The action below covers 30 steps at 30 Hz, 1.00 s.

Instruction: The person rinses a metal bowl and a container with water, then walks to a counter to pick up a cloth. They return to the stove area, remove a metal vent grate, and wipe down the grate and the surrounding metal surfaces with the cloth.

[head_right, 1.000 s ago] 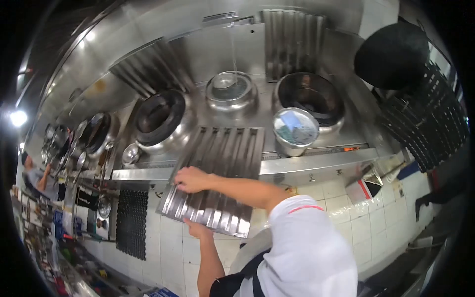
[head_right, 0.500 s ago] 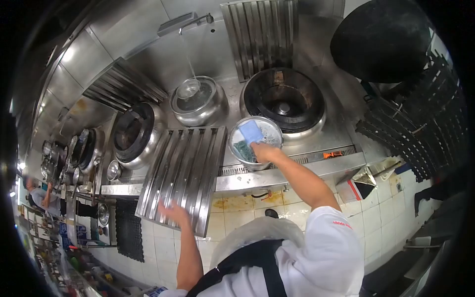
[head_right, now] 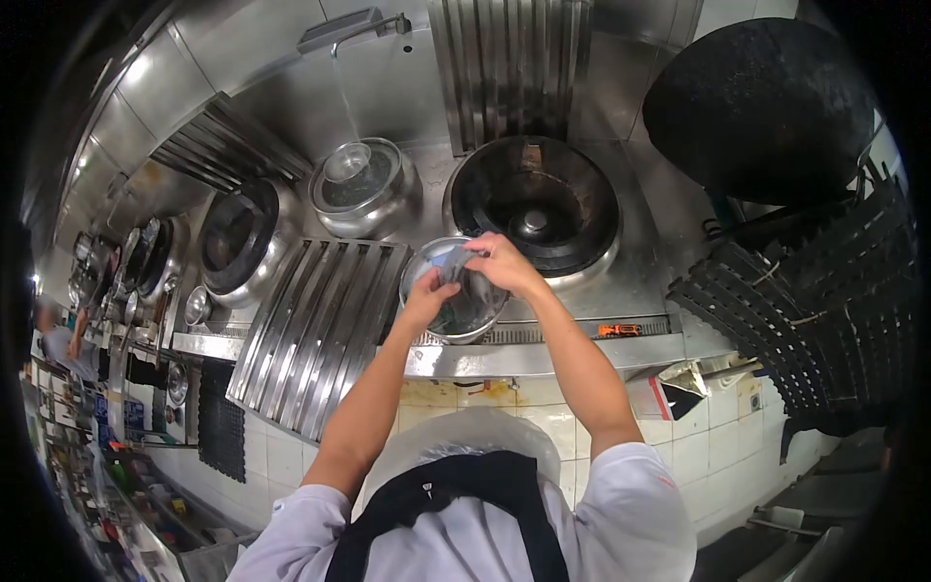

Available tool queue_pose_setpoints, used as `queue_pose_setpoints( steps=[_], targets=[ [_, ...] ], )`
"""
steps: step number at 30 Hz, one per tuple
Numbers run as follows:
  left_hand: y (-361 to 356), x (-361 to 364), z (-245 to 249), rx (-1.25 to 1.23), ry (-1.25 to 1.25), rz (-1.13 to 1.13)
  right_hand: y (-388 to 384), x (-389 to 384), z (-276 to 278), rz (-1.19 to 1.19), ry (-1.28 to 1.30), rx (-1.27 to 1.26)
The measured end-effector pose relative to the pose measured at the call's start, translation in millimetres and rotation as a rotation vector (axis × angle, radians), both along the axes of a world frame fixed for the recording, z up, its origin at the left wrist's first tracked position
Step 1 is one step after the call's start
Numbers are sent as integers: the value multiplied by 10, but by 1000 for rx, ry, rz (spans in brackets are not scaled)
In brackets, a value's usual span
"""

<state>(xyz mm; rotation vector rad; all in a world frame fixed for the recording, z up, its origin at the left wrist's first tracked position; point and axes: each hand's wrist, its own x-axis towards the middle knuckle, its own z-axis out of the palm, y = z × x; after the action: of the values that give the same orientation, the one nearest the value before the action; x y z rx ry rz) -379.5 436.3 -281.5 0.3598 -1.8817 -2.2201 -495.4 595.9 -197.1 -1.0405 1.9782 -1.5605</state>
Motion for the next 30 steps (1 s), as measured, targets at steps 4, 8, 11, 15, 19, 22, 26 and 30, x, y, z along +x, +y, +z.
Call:
queue_pose_setpoints(
  steps=[4, 8, 11, 15, 19, 22, 26, 30],
  targets=[
    [-187, -6, 364, -169, -50, -32, 56, -134, 454, -16, 132, -20],
    [-109, 30, 758, -22, -28, -154, -74, -216, 530, 3, 107, 21],
    [-111, -76, 580, 62, -195, -175, -256, -229, 216, -33, 149, 44],
    [-168, -139, 445, 476, -93, -24, -320, -70, -317, -186, -108, 35],
    [-339, -156, 597, 590, -93, -72, -211, 317, -460, -3, -607, -42],
    [-448, -219, 719, 399, -249, -56, -156, 318, -361, 84, -800, -27],
    [-579, -224, 838, -138, -455, -43, -27, 72, -225, 42, -628, 108],
    [-623, -129, 877, -135, -540, -109, 27, -95, -261, 54, -694, -132]
  ],
)
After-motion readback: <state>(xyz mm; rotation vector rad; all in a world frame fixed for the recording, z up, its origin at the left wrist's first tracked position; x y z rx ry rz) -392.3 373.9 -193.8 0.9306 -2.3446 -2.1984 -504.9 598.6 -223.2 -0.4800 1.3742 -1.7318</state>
